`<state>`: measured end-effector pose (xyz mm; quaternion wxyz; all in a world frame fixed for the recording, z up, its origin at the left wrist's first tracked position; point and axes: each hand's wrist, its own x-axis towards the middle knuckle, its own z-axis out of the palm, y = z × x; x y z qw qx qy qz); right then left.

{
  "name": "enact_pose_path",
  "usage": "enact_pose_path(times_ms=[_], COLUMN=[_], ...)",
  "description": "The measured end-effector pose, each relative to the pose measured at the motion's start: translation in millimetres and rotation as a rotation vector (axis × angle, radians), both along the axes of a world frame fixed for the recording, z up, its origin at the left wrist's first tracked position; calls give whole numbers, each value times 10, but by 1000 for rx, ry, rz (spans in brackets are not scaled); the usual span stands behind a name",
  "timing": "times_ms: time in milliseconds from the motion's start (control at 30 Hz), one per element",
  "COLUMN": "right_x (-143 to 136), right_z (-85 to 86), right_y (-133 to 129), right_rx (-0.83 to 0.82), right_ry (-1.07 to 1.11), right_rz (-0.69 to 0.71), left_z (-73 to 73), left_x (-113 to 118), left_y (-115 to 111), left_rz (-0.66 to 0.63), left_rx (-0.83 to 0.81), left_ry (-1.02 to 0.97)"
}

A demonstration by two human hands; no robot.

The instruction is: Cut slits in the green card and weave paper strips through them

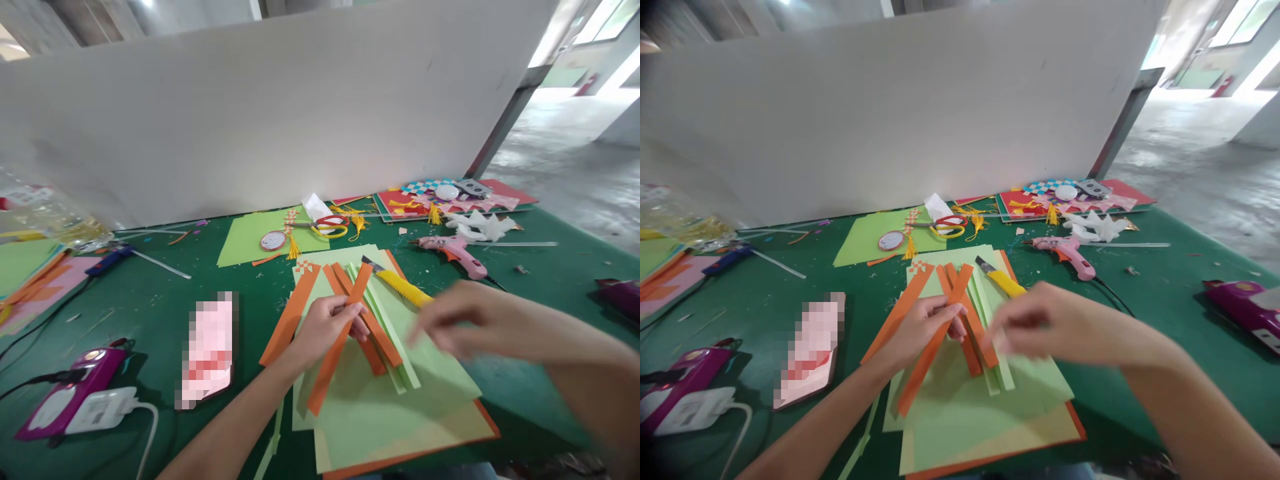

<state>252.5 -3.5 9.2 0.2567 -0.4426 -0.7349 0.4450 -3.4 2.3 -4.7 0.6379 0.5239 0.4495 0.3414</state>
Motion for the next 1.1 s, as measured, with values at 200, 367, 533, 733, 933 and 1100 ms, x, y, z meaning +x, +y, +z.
enact_pose_path(times_ms=[200,367,533,733,933,1100], right_x=[-587,-592,-624,-668,-689,-700], right_z=[42,-120,-172,-264,-253,-227], right_y=[549,483,428,350,325,314], right_rx=[-255,-259,-229,-229,-151,-128], right_ry=[131,266,244,284,253,228], right_rz=[-49,-95,-105,-52,-94,-97], left_z=[18,3,11,-5,-30,-42], left_x=[4,-15,-11,-6,3,13], left_y=[-7,-1,12,-17,-15,-18], left_rz=[-39,-95,-102,-99,-70,-64], left_rx=[-40,-43,9,58,91,107], left_ry=[4,31,83,134,169,178])
